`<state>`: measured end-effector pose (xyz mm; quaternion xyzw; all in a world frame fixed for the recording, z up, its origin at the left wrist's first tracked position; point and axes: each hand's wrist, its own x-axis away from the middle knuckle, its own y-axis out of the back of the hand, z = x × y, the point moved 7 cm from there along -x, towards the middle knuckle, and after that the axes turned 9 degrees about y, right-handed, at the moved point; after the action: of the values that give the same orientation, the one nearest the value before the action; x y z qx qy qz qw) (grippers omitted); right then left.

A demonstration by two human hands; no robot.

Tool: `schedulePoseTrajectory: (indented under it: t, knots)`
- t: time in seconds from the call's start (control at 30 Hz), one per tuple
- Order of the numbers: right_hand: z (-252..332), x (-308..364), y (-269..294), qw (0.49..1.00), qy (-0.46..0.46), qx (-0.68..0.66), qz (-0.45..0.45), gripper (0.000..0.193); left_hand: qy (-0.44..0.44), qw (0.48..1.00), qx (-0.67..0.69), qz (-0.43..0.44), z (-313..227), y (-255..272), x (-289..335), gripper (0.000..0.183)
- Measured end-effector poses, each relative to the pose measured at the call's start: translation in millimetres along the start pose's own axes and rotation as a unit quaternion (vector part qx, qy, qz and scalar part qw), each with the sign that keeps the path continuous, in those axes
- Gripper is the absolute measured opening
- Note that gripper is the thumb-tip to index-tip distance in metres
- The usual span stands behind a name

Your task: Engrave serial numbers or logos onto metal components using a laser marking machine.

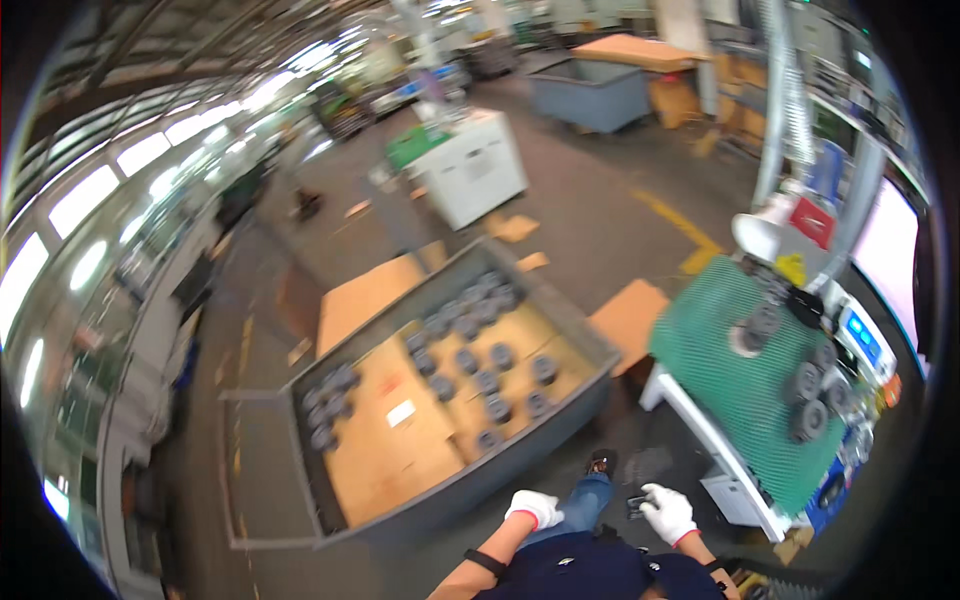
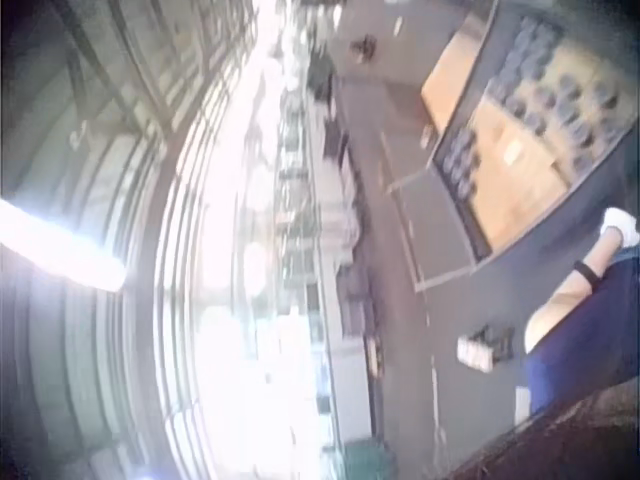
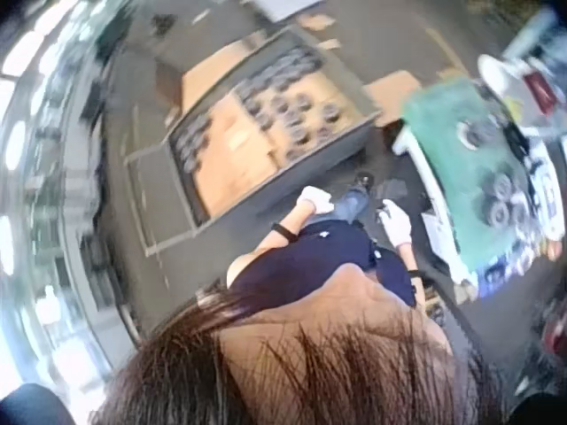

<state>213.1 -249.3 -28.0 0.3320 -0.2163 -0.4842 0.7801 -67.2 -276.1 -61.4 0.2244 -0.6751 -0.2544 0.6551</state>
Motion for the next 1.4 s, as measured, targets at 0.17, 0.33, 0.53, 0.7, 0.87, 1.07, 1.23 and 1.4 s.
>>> schedulePoseTrajectory:
  t: [0.17, 0.33, 0.53, 0.7, 0.87, 1.07, 1.23, 1.4]
  knots:
    - [29.9, -27.1, -39.9, 0.997, 0.008, -0.066, 0.050, 0.039, 0.082, 0.986, 0.090, -0.110, 58.6, -21.2, 54.6, 0.055]
    - [94.4, -59.4, -100.1, 0.987, 0.056, -0.075, 0.131, 0.041, 0.062, 0.965, 0.221, -0.124, 98.2, -49.8, 84.1, 0.057]
    - [192.0, -129.7, -201.3, 0.955, 0.104, -0.070, 0.270, 0.047, 0.174, 0.893, 0.365, -0.197, 230.4, -98.0, 119.3, 0.060]
    - [304.6, -209.3, -305.3, 0.908, 0.149, -0.045, 0.389, 0.051, 0.318, 0.780, 0.422, -0.337, 394.4, -156.0, 137.5, 0.058]
    - [406.9, -318.0, -429.8, 0.858, 0.193, 0.011, 0.476, 0.053, 0.424, 0.631, 0.546, -0.352, 594.3, -191.7, 111.3, 0.085]
    - [484.0, -404.2, -560.2, 0.856, 0.189, 0.005, 0.482, 0.054, 0.540, 0.589, 0.527, -0.290, 788.7, -195.8, 50.6, 0.111]
    - [517.8, -424.1, -617.7, 0.828, 0.198, 0.059, 0.521, 0.058, 0.586, 0.556, 0.551, -0.209, 840.6, -212.9, 9.0, 0.098]
    - [531.9, -456.8, -659.6, 0.831, 0.201, 0.073, 0.513, 0.070, 0.522, 0.548, 0.571, -0.320, 806.6, -207.6, 17.8, 0.091]
